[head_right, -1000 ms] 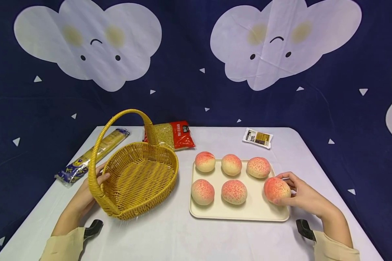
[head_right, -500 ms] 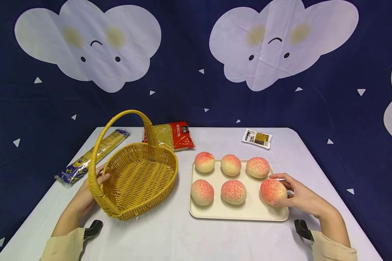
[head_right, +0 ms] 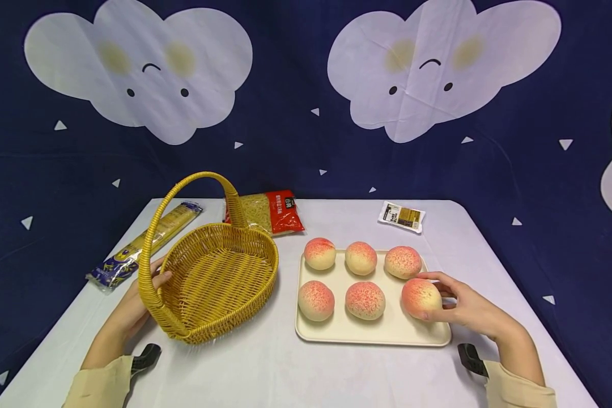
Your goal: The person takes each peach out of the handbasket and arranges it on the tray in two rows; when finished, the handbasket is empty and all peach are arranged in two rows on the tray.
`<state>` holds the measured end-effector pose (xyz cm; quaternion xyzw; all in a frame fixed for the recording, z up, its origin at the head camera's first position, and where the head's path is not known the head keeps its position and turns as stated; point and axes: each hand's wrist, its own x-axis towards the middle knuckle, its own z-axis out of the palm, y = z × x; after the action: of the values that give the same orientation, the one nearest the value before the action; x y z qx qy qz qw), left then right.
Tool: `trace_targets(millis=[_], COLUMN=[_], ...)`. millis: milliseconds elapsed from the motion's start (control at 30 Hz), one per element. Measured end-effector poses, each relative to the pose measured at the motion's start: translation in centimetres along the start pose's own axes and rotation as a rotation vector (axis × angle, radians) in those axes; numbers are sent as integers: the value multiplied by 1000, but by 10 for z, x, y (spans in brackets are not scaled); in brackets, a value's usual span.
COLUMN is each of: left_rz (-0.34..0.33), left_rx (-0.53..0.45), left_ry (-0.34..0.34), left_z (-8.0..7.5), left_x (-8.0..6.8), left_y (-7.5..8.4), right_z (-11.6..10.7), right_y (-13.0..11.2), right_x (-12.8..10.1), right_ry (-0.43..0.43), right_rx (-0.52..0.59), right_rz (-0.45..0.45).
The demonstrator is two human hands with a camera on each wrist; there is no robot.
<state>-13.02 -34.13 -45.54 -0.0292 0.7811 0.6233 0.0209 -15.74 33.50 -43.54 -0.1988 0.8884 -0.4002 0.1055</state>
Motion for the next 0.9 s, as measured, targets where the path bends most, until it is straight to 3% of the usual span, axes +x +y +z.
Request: trace_targets(millis=[267, 433, 700, 900], left_rz=[-14, -23, -17, -32], left_rx=[10, 8, 10, 11], left_ry=[5, 2, 2, 3], left_z=[1, 1, 0, 0], left_x=[0, 0, -1, 0], left_y=[2, 3, 1, 2], right_z=[1, 1, 4, 5], right_y=[-3, -6, -17, -20], right_x=[1, 3, 10, 14], right_ry=[-4, -6, 21, 24], right_rx=[29, 18, -101, -114], right_rz=[-26, 8, 10, -11])
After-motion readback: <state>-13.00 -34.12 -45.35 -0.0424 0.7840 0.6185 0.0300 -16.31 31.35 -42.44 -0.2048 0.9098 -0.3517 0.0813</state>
